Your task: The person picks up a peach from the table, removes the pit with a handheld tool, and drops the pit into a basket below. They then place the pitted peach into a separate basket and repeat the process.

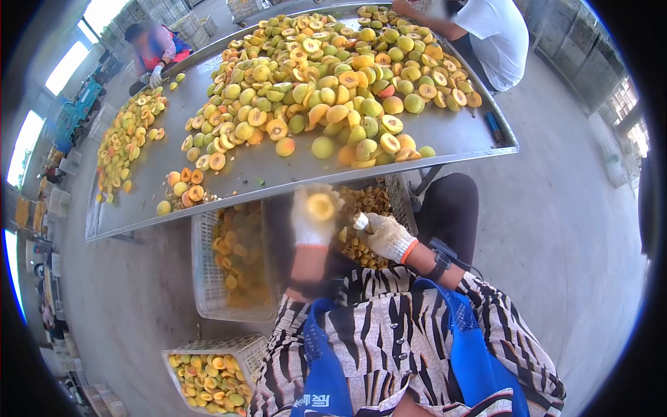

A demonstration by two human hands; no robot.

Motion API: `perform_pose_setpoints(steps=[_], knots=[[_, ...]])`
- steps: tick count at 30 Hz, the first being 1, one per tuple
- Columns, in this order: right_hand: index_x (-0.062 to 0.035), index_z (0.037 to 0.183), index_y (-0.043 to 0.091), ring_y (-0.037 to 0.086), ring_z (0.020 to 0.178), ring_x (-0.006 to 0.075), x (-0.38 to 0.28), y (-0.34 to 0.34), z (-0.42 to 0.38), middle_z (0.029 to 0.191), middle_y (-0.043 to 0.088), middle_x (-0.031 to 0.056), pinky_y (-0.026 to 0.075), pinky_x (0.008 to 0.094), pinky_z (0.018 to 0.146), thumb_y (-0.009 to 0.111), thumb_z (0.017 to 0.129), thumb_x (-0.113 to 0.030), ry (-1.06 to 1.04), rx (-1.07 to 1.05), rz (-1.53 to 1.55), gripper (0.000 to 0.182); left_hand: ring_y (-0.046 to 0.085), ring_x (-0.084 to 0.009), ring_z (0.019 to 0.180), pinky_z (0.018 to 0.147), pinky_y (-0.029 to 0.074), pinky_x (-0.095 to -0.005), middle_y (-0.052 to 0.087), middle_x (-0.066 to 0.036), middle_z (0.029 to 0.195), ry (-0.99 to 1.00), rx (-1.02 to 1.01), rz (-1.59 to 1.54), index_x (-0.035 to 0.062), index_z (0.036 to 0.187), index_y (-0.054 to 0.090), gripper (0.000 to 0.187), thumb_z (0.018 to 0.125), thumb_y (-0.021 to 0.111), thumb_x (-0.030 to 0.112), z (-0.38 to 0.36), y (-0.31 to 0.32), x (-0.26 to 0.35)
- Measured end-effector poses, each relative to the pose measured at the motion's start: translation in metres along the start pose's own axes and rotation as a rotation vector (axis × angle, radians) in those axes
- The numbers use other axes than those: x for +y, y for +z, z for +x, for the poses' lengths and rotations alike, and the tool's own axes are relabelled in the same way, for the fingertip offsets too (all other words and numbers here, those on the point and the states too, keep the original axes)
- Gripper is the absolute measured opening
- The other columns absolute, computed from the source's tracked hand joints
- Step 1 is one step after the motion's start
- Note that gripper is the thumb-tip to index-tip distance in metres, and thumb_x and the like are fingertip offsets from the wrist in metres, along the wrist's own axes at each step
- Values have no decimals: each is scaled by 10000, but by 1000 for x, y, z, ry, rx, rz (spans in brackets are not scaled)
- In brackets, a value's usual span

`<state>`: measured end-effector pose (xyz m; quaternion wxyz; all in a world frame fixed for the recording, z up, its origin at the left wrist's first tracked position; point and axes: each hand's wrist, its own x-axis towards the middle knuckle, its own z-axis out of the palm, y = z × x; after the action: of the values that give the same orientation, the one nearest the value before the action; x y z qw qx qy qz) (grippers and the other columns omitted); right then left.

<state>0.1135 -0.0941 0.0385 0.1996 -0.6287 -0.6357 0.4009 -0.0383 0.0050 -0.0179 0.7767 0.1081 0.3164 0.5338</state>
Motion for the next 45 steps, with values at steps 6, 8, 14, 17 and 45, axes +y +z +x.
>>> perform_pose_setpoints(steps=[6, 8, 14, 17, 45], knots=[[-32, 999, 604, 622, 691, 290, 55, 22, 19, 769, 643, 150, 502, 401, 690, 611, 883, -292, 138, 265, 305, 285, 619, -221, 884, 756, 537, -368, 643, -115, 983, 531, 3, 195, 51, 978, 614, 243, 982, 534, 280, 2, -65, 103], [-36, 996, 607, 626, 685, 246, 53, 17, 21, 756, 643, 131, 501, 380, 681, 613, 886, -298, 208, 164, 365, 284, 621, -204, 984, 858, 520, -346, 641, -122, 1077, 962, 503, 892, 3, 1132, 609, 247, 933, 620, 150, 13, -81, 126], [-40, 985, 612, 612, 751, 217, 92, 53, 36, 820, 654, 113, 496, 361, 738, 615, 905, -284, 94, 174, 256, 257, 552, -285, 1178, 1018, 433, -369, 608, -163, 1206, 945, 265, 1477, -15, 1159, 633, 348, 850, 692, 135, 67, -23, 114], [-48, 1031, 623, 641, 808, 237, 88, 50, 30, 884, 678, 133, 500, 366, 762, 624, 896, -309, 159, 158, 305, 294, 539, -315, 1200, 1038, 418, -384, 614, -162, 1223, 909, -33, 1871, 34, 1188, 634, 407, 824, 695, 206, 107, 17, 84], [-45, 1026, 606, 674, 746, 261, 8, 11, -2, 802, 667, 129, 534, 402, 710, 663, 872, -288, 136, 255, 390, 293, 630, -335, 917, 819, 548, -481, 646, -167, 957, -147, -116, -71, 39, 1042, 605, 392, 984, 483, 407, -3, 13, 27]])
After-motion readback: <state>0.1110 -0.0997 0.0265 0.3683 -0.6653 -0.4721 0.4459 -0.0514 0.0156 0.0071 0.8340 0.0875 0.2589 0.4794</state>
